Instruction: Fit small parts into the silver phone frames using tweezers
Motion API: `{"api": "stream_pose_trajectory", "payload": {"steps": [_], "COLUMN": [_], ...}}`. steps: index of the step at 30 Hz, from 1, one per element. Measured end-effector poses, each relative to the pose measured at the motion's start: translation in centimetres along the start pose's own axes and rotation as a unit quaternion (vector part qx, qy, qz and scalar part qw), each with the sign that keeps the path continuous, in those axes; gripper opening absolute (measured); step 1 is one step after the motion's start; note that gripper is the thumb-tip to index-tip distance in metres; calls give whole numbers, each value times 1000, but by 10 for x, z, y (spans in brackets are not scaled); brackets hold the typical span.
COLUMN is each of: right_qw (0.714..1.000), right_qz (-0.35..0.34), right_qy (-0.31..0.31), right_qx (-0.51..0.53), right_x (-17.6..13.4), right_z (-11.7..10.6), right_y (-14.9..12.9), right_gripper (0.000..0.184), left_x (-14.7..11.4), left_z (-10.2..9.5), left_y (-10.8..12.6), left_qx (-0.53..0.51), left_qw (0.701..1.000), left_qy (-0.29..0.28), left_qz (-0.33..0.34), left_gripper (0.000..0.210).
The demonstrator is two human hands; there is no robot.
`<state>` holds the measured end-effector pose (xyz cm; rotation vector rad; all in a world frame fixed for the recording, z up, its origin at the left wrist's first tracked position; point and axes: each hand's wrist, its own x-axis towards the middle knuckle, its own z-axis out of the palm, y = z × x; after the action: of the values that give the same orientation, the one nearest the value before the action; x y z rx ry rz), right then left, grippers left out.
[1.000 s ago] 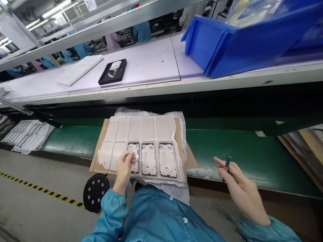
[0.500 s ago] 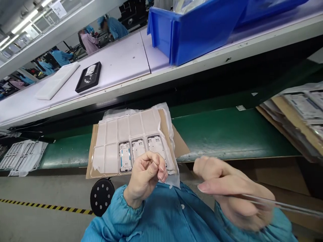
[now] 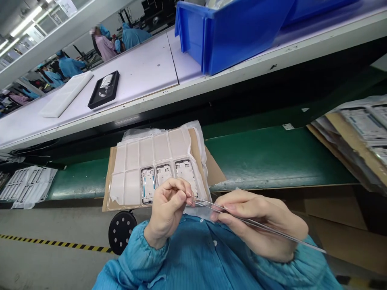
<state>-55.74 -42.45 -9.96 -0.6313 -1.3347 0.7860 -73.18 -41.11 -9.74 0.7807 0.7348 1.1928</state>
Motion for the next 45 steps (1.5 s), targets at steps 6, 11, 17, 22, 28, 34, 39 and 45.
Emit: {"api": "stream_pose_trajectory", "payload": {"steps": [6, 11, 17, 22, 28, 34, 39, 45], "right_qw": [1000, 999, 998, 997, 996, 994, 988, 982], "right_qz": [3, 5, 3, 11, 9, 15, 52, 80], "right_qy": [-12, -34, -54, -62, -63, -59, -49, -20], "right_qx": [26, 34, 34, 48, 59, 90, 139, 171], "right_x": [-4, -5, -6, -9, -9, -9, -13, -21], "right_z": [0, -3, -6, -9, -8, -10, -10, -11], "right_y": [3, 4, 6, 9, 11, 13, 21, 33], "right_gripper": [29, 26, 20, 21, 14, 19, 17, 17], "left_x": [-3, -10, -19, -21, -22, -22, -21, -24], "left_z": [-3, -2, -1, 1, 1, -1, -7, -6], "left_y": [-2, 0, -5, -6, -4, -3, -4, -2], "left_qx": [98, 213, 277, 284, 313, 331, 364, 396], "left_qw": [986, 946, 910, 904, 889, 884, 876, 870], "left_qy": [42, 69, 106, 117, 90, 48, 34, 17], "left_qz": [130, 235, 289, 298, 323, 327, 316, 294], "left_gripper": [30, 42, 54, 56, 59, 62, 61, 60]}}
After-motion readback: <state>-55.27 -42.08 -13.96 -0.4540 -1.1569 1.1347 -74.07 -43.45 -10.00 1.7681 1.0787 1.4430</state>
